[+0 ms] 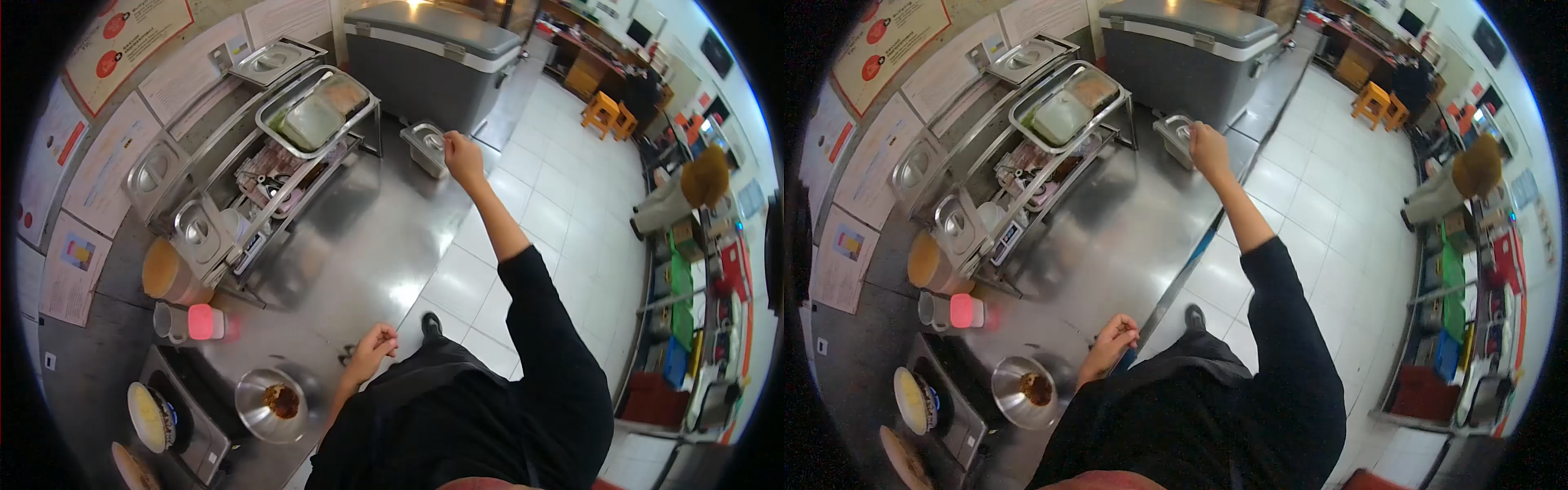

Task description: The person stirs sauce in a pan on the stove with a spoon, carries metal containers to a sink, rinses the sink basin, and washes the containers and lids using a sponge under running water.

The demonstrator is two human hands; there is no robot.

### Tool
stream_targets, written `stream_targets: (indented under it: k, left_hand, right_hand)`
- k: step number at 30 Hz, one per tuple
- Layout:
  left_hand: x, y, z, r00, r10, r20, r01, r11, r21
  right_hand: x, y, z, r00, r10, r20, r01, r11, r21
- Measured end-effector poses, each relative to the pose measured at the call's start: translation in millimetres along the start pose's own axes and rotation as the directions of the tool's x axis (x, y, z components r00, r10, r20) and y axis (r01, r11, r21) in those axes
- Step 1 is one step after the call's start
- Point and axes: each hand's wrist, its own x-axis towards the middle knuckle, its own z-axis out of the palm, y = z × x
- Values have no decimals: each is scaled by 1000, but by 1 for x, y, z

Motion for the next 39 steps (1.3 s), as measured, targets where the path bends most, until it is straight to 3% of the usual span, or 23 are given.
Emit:
stream_targets:
  k: [3,4,5,7,10,11,12,15,16,17,19,20,23,27,28,32,35,37,39]
  left_hand:
    - [67,2,-4,972,18,-236,0,997,77]
    - [91,-2,-9,962,72,-262,-51,995,83]
    - [114,8,-4,939,84,-334,-69,996,58]
    - [154,27,9,879,78,-470,-86,996,5]
    - [238,37,16,850,65,-522,-120,990,-72]
    - [274,31,12,873,26,-488,-106,985,-137]
    - [337,58,30,880,10,-476,-87,986,-141]
    - [432,80,40,823,9,-568,50,995,88]
    - [448,87,44,796,8,-605,124,977,175]
    - [462,72,40,777,171,-605,-34,972,231]
    - [488,29,22,658,485,-576,-332,874,356]
    - [480,32,31,649,465,-602,-470,867,163]
    - [430,17,35,687,388,-614,-453,890,56]
    - [345,-13,59,584,287,-760,-412,911,27]
    - [325,-16,69,515,375,-771,-512,856,74]
    - [227,-18,128,313,297,-902,-610,791,49]
    - [165,-54,175,48,244,-969,-599,783,168]
    - [129,-61,217,-153,196,-969,-648,720,248]
    - [98,-77,256,-330,185,-926,-645,672,364]
  right_hand:
    - [15,97,94,926,27,378,85,958,-275]
    - [24,108,108,834,89,545,23,981,-194]
    - [29,115,121,794,118,596,-4,982,-189]
    - [42,129,132,701,50,712,95,982,-162]
    - [93,133,85,687,-36,726,-160,967,199]
    - [94,176,102,635,-83,768,-340,863,374]
    - [115,169,66,516,-109,850,-643,606,468]
    - [119,186,44,468,-157,870,-749,452,484]
    - [118,184,38,464,-107,879,-783,414,464]
    - [117,183,32,457,-60,888,-813,378,444]
    - [114,194,36,496,-160,853,-777,356,519]
    - [117,196,39,476,-147,867,-803,328,497]
    - [120,193,58,401,-234,885,-821,336,461]
    - [125,135,73,168,-558,813,-793,414,448]
    - [122,114,75,118,-636,763,-782,414,466]
    - [79,14,66,-58,-866,496,-775,353,525]
    - [26,-69,42,-226,-964,143,-770,267,580]
    - [-17,-119,-14,-311,-943,116,-774,322,544]
    - [-64,-160,-72,-379,-923,63,-531,273,802]
